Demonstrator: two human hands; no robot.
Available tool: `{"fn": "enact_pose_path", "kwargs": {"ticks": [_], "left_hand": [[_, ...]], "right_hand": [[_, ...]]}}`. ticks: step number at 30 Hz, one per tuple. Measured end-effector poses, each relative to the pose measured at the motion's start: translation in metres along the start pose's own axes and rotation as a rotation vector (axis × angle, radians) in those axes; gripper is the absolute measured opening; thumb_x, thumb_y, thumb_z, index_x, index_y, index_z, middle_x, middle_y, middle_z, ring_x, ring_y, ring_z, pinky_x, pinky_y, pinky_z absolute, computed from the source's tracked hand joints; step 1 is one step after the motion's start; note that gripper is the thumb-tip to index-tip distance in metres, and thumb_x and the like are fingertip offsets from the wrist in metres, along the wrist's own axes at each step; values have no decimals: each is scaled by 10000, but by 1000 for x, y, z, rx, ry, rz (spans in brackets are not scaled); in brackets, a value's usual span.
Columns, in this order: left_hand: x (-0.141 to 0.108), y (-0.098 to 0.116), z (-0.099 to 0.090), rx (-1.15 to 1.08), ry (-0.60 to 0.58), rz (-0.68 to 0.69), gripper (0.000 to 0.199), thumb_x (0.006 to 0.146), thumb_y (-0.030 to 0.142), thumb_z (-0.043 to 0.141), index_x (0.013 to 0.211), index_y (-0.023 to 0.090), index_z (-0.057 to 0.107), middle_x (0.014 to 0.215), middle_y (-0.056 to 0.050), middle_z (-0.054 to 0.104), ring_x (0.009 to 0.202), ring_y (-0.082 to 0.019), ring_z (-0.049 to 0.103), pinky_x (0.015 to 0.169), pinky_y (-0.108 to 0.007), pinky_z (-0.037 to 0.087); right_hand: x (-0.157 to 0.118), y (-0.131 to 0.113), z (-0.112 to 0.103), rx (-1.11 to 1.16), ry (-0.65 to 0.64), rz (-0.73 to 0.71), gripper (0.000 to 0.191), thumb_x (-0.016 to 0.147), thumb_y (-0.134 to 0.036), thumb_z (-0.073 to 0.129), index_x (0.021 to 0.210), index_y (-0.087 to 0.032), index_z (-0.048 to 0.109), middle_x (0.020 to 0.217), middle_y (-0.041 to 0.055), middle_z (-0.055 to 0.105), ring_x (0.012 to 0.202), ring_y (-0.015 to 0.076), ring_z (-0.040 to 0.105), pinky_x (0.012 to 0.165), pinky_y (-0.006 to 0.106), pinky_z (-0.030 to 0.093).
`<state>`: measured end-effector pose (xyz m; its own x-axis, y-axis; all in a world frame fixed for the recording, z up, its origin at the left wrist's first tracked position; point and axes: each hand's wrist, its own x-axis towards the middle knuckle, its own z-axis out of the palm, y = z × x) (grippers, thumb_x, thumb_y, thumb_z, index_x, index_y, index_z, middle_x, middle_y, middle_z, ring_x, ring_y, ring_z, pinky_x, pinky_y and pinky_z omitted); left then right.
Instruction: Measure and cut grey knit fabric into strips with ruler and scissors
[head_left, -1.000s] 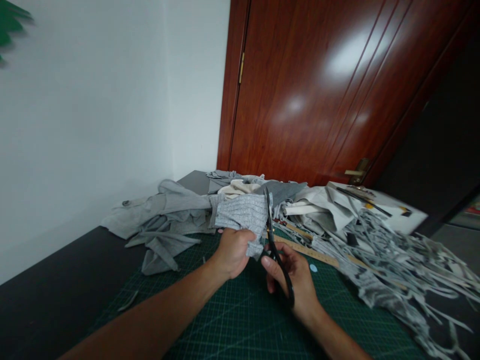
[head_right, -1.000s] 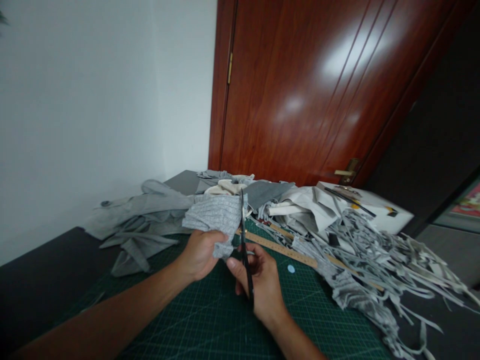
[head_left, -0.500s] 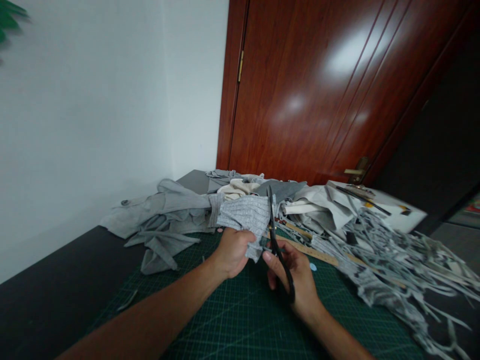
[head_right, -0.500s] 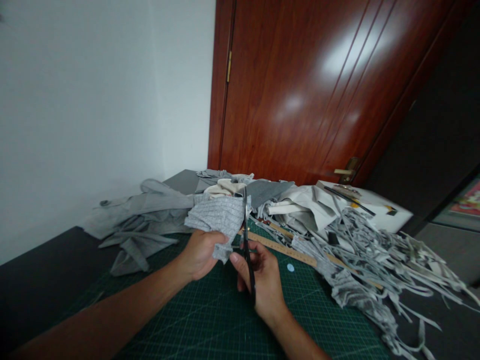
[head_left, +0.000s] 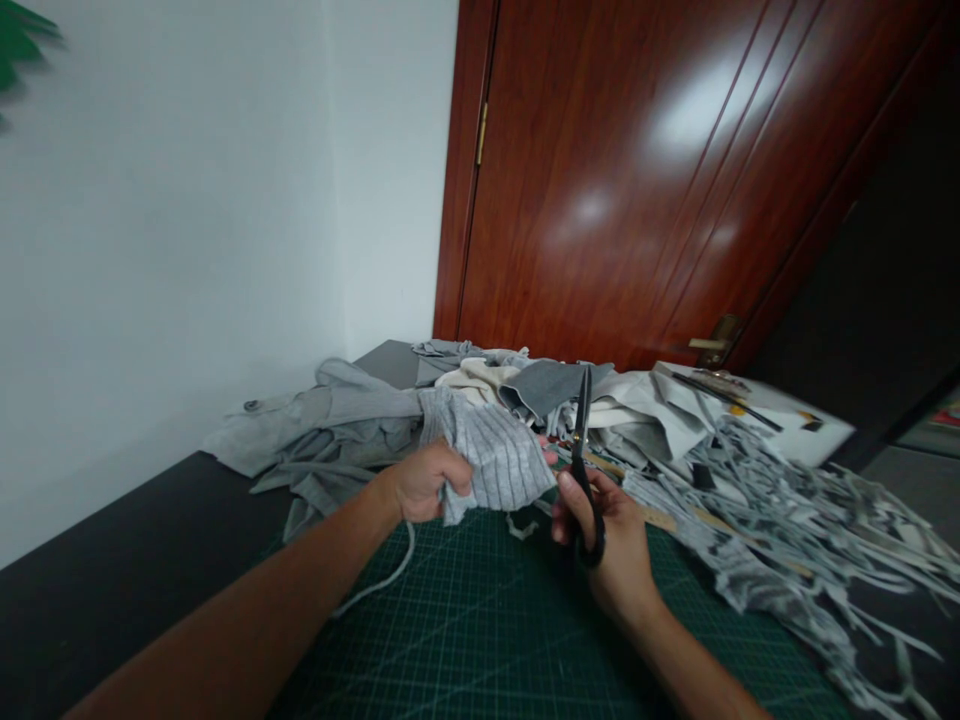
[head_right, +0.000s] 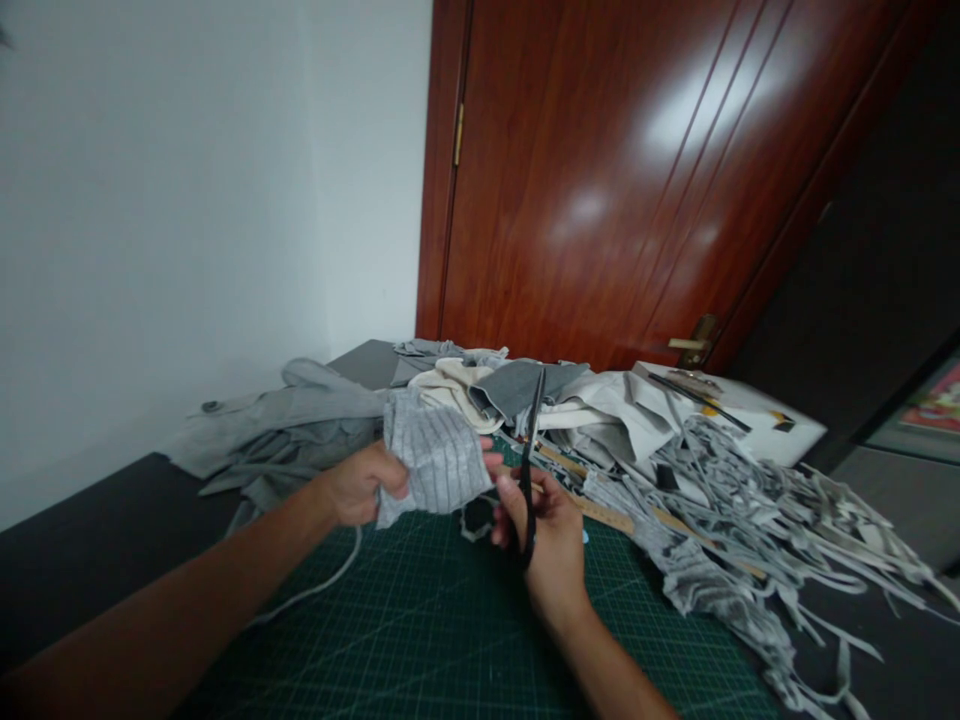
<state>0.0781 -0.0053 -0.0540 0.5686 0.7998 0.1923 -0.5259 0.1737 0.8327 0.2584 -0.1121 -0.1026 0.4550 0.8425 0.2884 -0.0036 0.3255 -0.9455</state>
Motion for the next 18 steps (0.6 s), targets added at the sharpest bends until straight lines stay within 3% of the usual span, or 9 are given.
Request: {"fn": "enact_pose_path", "kwargs": {"ticks": [6,11,15,18], "left_hand": [[-3,-15,-10,143,-253,-337,453,422,-30,669,802,176,801,633,-42,745,575,-286,703,567,-373,525],[3,-16,-11,212,-411,-488,520,433,-22,811,918,164,804,730,-27,783,676,-236,725,679,-337,551],[7,-13,-16,206,-512,-477,423,619,169,922,1020,151,792,999,-98,815,954,-264,750,915,-384,546],[13,-13,-23,184,-452,-358,393,719,289,916,1054,137,777,1109,-137,795,1073,-298,725,993,-418,511]], "right_hand": [[9,-3,-10,69,-15,64,468,723,-555,915,870,-167,699,545,-47,609,439,111,508,427,213,402],[10,-2,-9,93,-23,118,526,544,-362,1029,932,-148,745,613,-59,621,447,95,487,408,204,363],[12,-6,-9,119,13,77,545,563,-327,1022,996,-171,729,679,-50,676,486,94,510,458,208,396],[16,-12,-14,134,68,33,569,588,-333,1012,1047,-184,711,758,-36,718,526,92,531,492,207,417]]}}
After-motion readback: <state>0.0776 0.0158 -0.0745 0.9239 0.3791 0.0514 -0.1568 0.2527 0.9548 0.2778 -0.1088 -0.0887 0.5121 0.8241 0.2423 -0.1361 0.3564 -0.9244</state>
